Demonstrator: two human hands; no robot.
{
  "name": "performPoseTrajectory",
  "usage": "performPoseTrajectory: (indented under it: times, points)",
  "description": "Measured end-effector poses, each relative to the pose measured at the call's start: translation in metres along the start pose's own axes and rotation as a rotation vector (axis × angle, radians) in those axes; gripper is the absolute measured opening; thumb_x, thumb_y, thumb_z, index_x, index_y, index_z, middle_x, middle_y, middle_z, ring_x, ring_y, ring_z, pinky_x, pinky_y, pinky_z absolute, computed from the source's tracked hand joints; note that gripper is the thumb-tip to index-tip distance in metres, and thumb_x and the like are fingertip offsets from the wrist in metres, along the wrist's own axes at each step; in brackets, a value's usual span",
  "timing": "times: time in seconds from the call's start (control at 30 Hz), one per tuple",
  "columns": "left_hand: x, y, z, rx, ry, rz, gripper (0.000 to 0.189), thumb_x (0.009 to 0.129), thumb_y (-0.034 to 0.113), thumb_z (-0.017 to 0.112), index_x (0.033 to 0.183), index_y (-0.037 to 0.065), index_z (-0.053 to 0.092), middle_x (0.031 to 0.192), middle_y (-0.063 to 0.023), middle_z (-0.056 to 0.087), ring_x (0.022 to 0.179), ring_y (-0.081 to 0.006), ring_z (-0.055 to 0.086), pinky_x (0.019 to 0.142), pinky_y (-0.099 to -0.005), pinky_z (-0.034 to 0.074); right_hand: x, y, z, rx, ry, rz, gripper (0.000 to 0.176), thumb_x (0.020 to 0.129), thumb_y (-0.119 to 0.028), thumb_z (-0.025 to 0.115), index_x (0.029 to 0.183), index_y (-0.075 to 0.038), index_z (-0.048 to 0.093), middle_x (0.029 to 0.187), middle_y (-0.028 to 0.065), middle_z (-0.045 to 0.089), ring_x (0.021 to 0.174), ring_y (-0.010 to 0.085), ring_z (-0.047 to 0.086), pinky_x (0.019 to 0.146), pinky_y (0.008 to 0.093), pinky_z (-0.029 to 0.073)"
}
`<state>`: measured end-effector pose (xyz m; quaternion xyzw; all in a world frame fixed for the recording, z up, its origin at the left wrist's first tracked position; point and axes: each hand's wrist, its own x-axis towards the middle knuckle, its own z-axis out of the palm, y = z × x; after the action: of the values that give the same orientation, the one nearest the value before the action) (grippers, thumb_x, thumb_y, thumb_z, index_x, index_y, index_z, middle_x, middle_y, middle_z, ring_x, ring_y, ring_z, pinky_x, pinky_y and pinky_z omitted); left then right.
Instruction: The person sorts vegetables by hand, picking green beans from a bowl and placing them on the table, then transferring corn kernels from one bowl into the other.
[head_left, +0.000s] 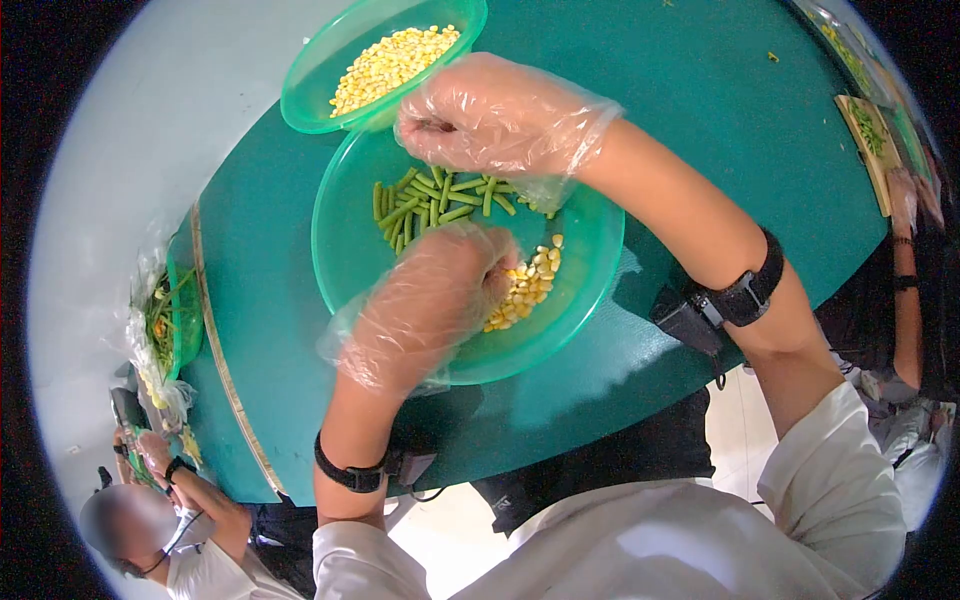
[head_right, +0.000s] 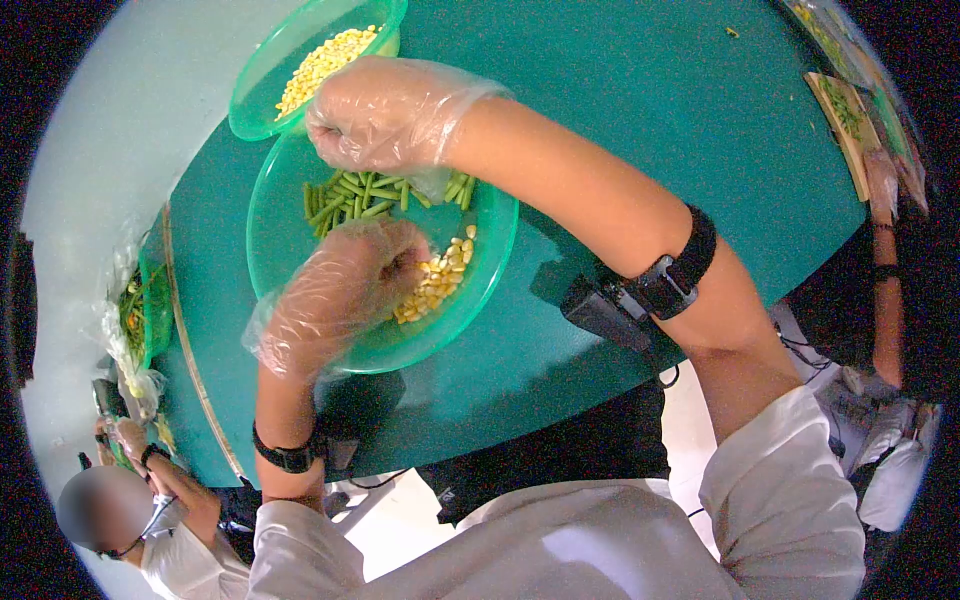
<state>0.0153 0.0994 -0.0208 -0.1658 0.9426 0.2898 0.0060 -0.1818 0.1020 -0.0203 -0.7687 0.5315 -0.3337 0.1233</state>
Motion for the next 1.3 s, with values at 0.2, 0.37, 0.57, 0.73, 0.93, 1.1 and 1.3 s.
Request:
performPoseTrajectory:
  times: [0.2, 0.37, 0.57, 0.73, 0.93, 1.1, 1.3]
  points:
    - [-0.001, -0.002, 0.002, 0.027, 0.025, -0.024, 0.011, 0.085, 0.009, 0.067, 0.092, 0.001, 0.066, 0.081, -0.0222, 0.065, 0.077, -0.0403, 0.064, 0.073, -0.0464, 0.049, 0.001, -0.003, -0.001, -0.05, -0.03, 0.038, 0.023, 0.092, -0.024, 0.06, 0.09, -0.002, 0.064, 0.079, 0.02, 0.063, 0.074, 0.0394, 0.06, 0.072, 0.0441, 0.049]
    - [-0.002, -0.001, 0.003, 0.076, 0.009, -0.074, 0.011, 0.084, 0.011, 0.068, 0.088, 0.001, 0.065, 0.078, -0.0214, 0.064, 0.074, -0.0397, 0.064, 0.07, -0.0461, 0.049, 0.001, -0.001, 0.001, -0.026, -0.028, 0.033, 0.022, 0.092, -0.024, 0.061, 0.09, -0.002, 0.065, 0.079, 0.0191, 0.063, 0.074, 0.0389, 0.06, 0.071, 0.0442, 0.049]
    - [-0.002, -0.005, 0.005, 0.066, 0.003, -0.08, 0.013, 0.083, 0.013, 0.069, 0.085, 0.001, 0.065, 0.076, -0.0204, 0.064, 0.072, -0.0378, 0.064, 0.069, -0.0458, 0.049, 0.0, -0.003, 0.0, -0.028, -0.042, 0.052, 0.022, 0.092, -0.024, 0.062, 0.092, -0.002, 0.065, 0.078, 0.0184, 0.063, 0.073, 0.0386, 0.061, 0.072, 0.0434, 0.049]
    - [-0.002, -0.002, 0.002, 0.059, -0.031, -0.076, 0.013, 0.082, 0.013, 0.069, 0.084, 0.001, 0.064, 0.075, -0.0195, 0.063, 0.072, -0.0358, 0.064, 0.07, -0.0444, 0.049, 0.0, 0.0, 0.001, -0.039, -0.02, 0.002, 0.021, 0.093, -0.024, 0.062, 0.091, -0.002, 0.064, 0.077, 0.018, 0.062, 0.072, 0.0386, 0.06, 0.07, 0.0439, 0.049]
    - [-0.004, -0.004, 0.006, 0.058, 0.018, -0.025, 0.012, 0.083, 0.012, 0.069, 0.084, 0.001, 0.064, 0.075, -0.0195, 0.063, 0.072, -0.0358, 0.064, 0.07, -0.0446, 0.049, 0.001, -0.001, 0.001, -0.063, -0.035, 0.014, 0.022, 0.093, -0.024, 0.061, 0.091, -0.002, 0.063, 0.076, 0.0184, 0.061, 0.072, 0.0391, 0.059, 0.071, 0.0437, 0.048]
    - [0.0, -0.001, -0.001, 0.079, 0.05, -0.042, 0.014, 0.086, 0.013, 0.069, 0.085, 0.0, 0.066, 0.079, -0.0192, 0.066, 0.074, -0.0364, 0.065, 0.071, -0.0448, 0.05, 0.0, -0.005, -0.002, -0.04, -0.046, 0.047, 0.021, 0.092, -0.023, 0.061, 0.091, -0.002, 0.063, 0.078, 0.0199, 0.061, 0.074, 0.0402, 0.058, 0.072, 0.0443, 0.048]
    - [0.002, -0.009, -0.02, -0.124, 0.214, -0.098, 0.018, 0.091, 0.017, 0.07, 0.094, -0.001, 0.069, 0.082, -0.016, 0.069, 0.074, -0.0267, 0.066, 0.074, -0.0397, 0.052, 0.001, -0.006, 0.0, -0.045, -0.069, 0.076, 0.022, 0.093, -0.023, 0.06, 0.091, -0.001, 0.064, 0.083, 0.021, 0.063, 0.078, 0.0423, 0.059, 0.075, 0.0457, 0.049]
